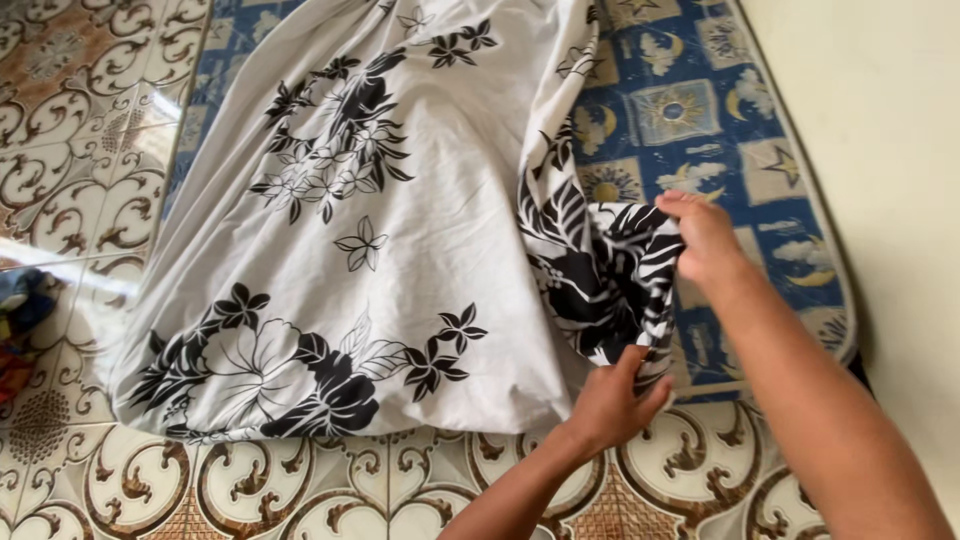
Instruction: The person unfolds a white bed sheet with black floral patterns on a mattress, smooths it out, and folds it into a compact rectangle. The person handles the sheet by hand, aligning edges and corners, then folds it in half multiple times until it is neatly stacked on the mattress.
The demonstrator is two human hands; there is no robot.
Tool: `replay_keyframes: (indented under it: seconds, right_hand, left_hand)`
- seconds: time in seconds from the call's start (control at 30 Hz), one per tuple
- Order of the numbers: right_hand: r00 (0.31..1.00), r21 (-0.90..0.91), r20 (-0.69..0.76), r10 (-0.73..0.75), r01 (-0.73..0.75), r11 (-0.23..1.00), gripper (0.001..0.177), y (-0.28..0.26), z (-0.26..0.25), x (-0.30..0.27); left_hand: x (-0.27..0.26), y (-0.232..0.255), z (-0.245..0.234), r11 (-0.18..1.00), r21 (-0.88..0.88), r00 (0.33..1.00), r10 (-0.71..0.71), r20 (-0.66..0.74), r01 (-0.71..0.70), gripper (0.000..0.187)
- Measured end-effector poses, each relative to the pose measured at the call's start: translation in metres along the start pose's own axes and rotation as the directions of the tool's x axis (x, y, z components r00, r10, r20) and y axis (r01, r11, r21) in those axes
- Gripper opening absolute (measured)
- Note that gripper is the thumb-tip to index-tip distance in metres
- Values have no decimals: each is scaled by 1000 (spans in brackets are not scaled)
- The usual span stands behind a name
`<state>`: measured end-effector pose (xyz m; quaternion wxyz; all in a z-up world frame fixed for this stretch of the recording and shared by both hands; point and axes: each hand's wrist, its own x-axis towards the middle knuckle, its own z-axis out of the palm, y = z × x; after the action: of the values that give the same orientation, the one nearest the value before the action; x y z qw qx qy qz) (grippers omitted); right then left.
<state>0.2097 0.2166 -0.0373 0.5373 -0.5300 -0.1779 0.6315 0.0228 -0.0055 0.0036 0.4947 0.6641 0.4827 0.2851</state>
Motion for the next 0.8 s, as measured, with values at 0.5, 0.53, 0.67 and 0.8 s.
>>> replay_keyframes:
  seconds: [0.5,0.53,0.67,0.8]
  right_hand:
    - [490,-652,42,-870,674,348,8,-160,-250,-22]
    - [463,-913,364,-808,349,-212,14,-146,-265,-39]
    - [960,-985,-50,-274,-93,-145,28,-91,-257,-75]
    - [953,-917,179,-242,73,-391,57,-71,-242,-95]
  left_hand:
    - [47,60,143,941,282,977,148,154,-187,68]
    - [46,56,150,936,306,974,114,198,-172,69]
    - [30,48,155,862,480,849,-125,513,-163,60]
    - [41,32,133,952,302,987,-92,133,48,61]
